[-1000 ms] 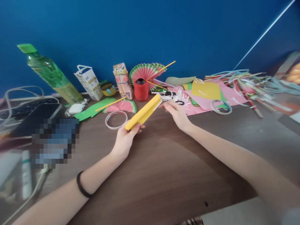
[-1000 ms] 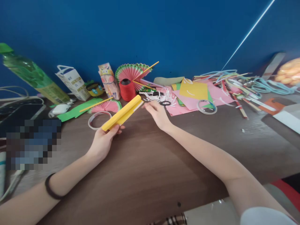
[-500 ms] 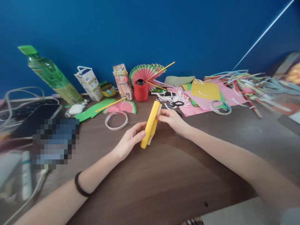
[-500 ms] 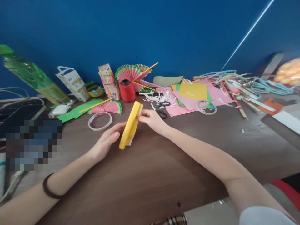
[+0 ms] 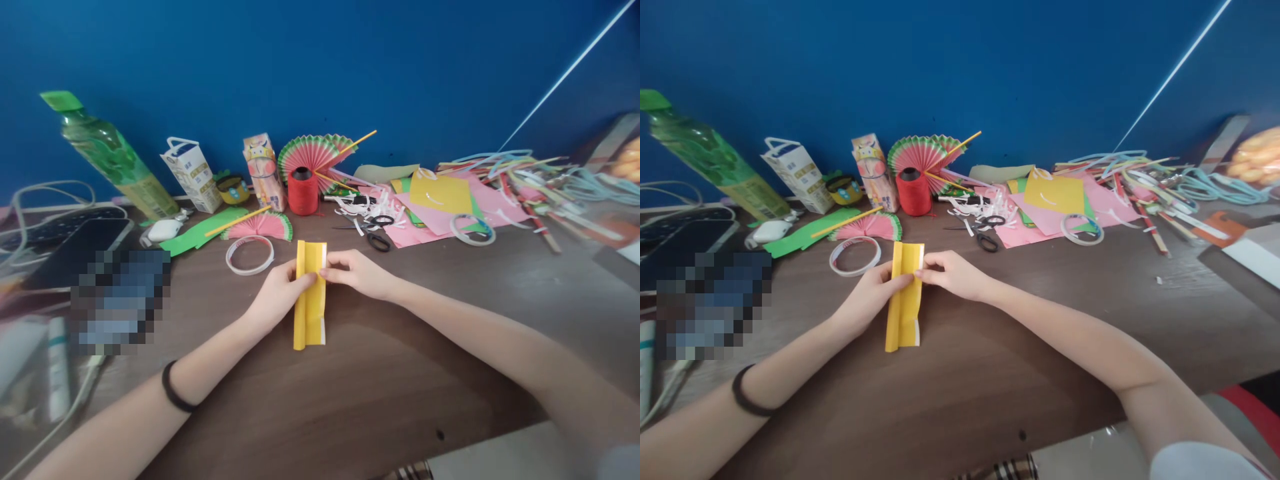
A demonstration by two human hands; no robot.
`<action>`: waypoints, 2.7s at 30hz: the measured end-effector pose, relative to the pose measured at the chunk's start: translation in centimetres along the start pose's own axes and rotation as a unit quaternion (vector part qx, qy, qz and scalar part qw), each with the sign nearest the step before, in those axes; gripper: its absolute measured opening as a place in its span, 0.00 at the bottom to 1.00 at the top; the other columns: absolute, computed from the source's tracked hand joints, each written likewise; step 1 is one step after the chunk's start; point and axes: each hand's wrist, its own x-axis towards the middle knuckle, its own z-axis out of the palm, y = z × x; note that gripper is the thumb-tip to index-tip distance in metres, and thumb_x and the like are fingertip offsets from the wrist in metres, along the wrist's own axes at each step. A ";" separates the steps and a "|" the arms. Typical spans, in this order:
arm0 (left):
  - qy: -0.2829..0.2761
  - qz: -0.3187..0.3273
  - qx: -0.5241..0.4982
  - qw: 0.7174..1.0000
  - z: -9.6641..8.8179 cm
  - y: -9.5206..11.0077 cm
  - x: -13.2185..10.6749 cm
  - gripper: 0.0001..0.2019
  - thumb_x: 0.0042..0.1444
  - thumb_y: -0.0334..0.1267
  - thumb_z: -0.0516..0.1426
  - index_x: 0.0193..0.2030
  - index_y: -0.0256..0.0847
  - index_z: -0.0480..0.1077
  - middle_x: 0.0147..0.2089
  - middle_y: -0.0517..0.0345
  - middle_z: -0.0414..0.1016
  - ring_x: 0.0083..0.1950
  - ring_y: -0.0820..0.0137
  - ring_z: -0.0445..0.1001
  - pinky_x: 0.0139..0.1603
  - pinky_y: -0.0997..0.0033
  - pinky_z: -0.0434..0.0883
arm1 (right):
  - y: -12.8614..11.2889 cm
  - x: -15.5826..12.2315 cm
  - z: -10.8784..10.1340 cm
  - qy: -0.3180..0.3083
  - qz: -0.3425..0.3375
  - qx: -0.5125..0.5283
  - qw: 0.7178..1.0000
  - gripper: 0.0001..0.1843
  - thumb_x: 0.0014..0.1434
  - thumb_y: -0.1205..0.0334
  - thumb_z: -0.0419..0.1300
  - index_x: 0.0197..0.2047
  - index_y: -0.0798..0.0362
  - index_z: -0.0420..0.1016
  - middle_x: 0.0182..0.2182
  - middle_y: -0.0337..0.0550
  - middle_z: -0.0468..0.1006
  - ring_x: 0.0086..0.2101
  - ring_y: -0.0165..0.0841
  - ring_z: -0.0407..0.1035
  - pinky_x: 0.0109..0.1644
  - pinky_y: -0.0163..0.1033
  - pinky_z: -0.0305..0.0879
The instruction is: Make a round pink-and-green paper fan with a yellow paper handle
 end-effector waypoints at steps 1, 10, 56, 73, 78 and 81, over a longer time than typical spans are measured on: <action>0.006 -0.004 -0.006 1.000 0.0 0.0 0.0 0.09 0.47 0.40 0.58 0.34 0.38 0.73 0.33 0.58 0.77 0.36 0.65 0.74 0.39 0.68 0.68 | 0.0 0.0 0.0 0.000 -0.002 -0.003 1.000 0.14 0.57 0.55 0.53 0.24 0.54 0.62 0.24 0.36 0.66 0.27 0.28 0.60 0.33 0.35 0.56; 0.031 -0.058 -0.110 0.992 0.2 0.1 -0.1 0.08 0.45 0.40 0.59 0.29 0.37 0.73 0.28 0.55 0.77 0.29 0.67 0.73 0.32 0.70 0.69 | 0.3 -0.7 0.0 0.226 -0.193 -0.171 0.939 0.04 0.59 0.64 0.53 0.34 0.52 0.67 0.30 0.40 0.69 0.30 0.29 0.64 0.34 0.35 0.62; 0.039 -0.043 -0.054 0.997 0.3 -0.1 -0.1 0.07 0.44 0.39 0.62 0.28 0.38 0.74 0.28 0.59 0.76 0.29 0.71 0.71 0.32 0.73 0.67 | 0.1 -0.6 1.0 0.160 -0.150 -0.169 0.961 0.07 0.53 0.71 0.56 0.26 0.55 0.71 0.23 0.38 0.73 0.25 0.26 0.65 0.31 0.32 0.62; 0.036 -0.077 -0.085 0.993 0.3 0.1 0.0 0.10 0.46 0.38 0.61 0.36 0.36 0.72 0.33 0.54 0.79 0.32 0.70 0.74 0.32 0.73 0.69 | 0.6 0.3 -0.9 0.273 -0.058 -0.114 0.953 0.04 0.51 0.67 0.55 0.26 0.54 0.69 0.23 0.37 0.73 0.25 0.28 0.65 0.31 0.34 0.61; 0.035 -0.076 -0.087 0.993 0.0 -0.1 -0.1 0.10 0.47 0.40 0.60 0.35 0.37 0.71 0.35 0.55 0.79 0.31 0.71 0.72 0.29 0.74 0.68 | 2.9 1.4 -4.2 0.378 0.005 -0.026 0.926 0.05 0.51 0.62 0.55 0.26 0.53 0.67 0.21 0.36 0.71 0.24 0.29 0.67 0.32 0.37 0.64; 0.035 -0.069 -0.090 0.993 0.0 -0.3 -0.1 0.10 0.47 0.40 0.60 0.35 0.38 0.71 0.35 0.55 0.79 0.31 0.71 0.72 0.30 0.74 0.68 | 4.4 1.7 -5.6 0.414 0.012 -0.072 0.907 0.05 0.50 0.63 0.55 0.25 0.53 0.67 0.22 0.38 0.72 0.26 0.31 0.67 0.35 0.39 0.64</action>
